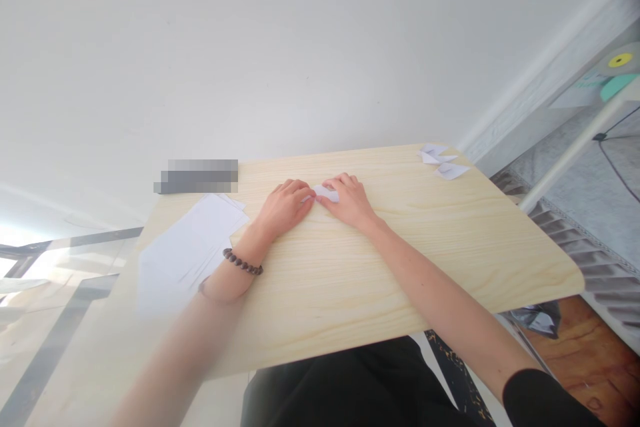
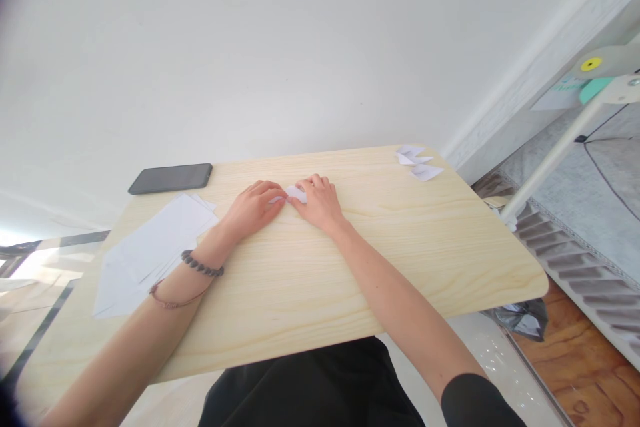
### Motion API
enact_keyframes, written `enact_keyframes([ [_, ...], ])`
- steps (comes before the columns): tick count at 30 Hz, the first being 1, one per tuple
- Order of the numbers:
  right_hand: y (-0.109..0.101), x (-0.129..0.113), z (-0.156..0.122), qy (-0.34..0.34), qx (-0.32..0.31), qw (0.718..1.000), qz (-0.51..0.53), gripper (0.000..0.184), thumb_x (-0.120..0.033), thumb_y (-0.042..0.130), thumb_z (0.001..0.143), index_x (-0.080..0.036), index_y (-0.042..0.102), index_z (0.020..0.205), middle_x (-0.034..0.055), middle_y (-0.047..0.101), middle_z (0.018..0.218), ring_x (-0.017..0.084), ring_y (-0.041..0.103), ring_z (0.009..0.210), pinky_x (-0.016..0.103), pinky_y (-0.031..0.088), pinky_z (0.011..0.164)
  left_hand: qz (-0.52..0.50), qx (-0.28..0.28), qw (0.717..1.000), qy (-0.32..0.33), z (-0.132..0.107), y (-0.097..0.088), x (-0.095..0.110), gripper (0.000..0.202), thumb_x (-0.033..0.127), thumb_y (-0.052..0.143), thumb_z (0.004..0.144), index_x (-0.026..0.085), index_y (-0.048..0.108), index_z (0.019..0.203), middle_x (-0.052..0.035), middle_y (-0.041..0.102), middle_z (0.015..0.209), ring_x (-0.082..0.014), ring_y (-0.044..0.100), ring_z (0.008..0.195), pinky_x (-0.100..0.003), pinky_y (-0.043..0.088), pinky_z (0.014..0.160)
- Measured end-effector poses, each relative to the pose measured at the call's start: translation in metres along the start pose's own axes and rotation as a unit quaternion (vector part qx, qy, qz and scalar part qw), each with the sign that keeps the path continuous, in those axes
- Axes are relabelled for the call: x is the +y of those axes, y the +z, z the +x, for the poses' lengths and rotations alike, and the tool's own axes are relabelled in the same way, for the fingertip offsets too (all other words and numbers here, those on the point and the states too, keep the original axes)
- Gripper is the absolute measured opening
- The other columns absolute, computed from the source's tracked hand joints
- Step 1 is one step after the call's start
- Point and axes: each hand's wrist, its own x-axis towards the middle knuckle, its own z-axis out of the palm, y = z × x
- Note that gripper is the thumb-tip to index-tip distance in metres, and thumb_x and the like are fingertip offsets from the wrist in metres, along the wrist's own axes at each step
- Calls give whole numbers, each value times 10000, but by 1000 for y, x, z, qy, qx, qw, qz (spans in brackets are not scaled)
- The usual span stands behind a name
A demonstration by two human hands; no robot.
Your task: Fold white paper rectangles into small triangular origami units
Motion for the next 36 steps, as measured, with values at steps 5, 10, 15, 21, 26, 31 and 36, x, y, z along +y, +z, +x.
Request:
enact_keyframes([
  [5,0,0,-1,-6,0,1000,9,400,-517,494,773,-232,580,1040,72,529,1021,224,466,938,350,375,804,2,-2,1000,-16,0,1,0,261,319,387,876,193,583,994,-64,564,941,-196,503,912,-347,424,814],
  [10,1,2,1,-6,-3,1000,19,383,-500,507,770,-230,580,1032,67,526,1015,217,472,942,346,378,816,-3,0,1000,-26,0,3,-2,362,301,413,856,184,485,1191,-95,526,1079,-220,479,1005,-381,408,870],
  [15,-3,8,3,-4,-3,999,54,344,-440,523,778,-211,585,1027,66,525,1000,206,478,950,331,379,848,-4,-12,999,-48,-1,6,-5,389,288,409,849,148,463,1208,-123,475,1190,-251,412,1107,-434,362,943],
  [21,-8,12,3,-9,-8,991,135,188,-324,493,815,-205,608,903,40,536,921,158,510,874,291,400,816,-15,-13,998,-62,-2,7,-5,374,304,387,864,138,468,1188,-125,468,1200,-250,400,1112,-439,339,963],
  [26,-10,5,2,-43,8,985,166,162,-318,489,821,-214,604,869,30,509,940,134,510,848,265,414,771,-36,19,997,-58,-1,8,-7,483,340,462,833,137,379,1264,-123,489,1161,-252,404,1091,-421,358,928],
  [31,-9,1,1,-80,19,980,181,165,-329,497,822,-212,607,856,23,503,910,130,507,843,260,419,750,-21,56,996,-69,1,5,-6,465,239,502,806,183,386,1253,-77,555,1027,-239,433,1010,-399,363,884],
  [36,-6,5,2,-80,37,974,208,151,-334,530,801,-215,615,839,29,471,954,121,507,792,267,437,717,0,71,996,-60,1,3,-4,312,210,504,809,206,492,1121,-52,570,988,-221,438,971,-367,354,861],
])
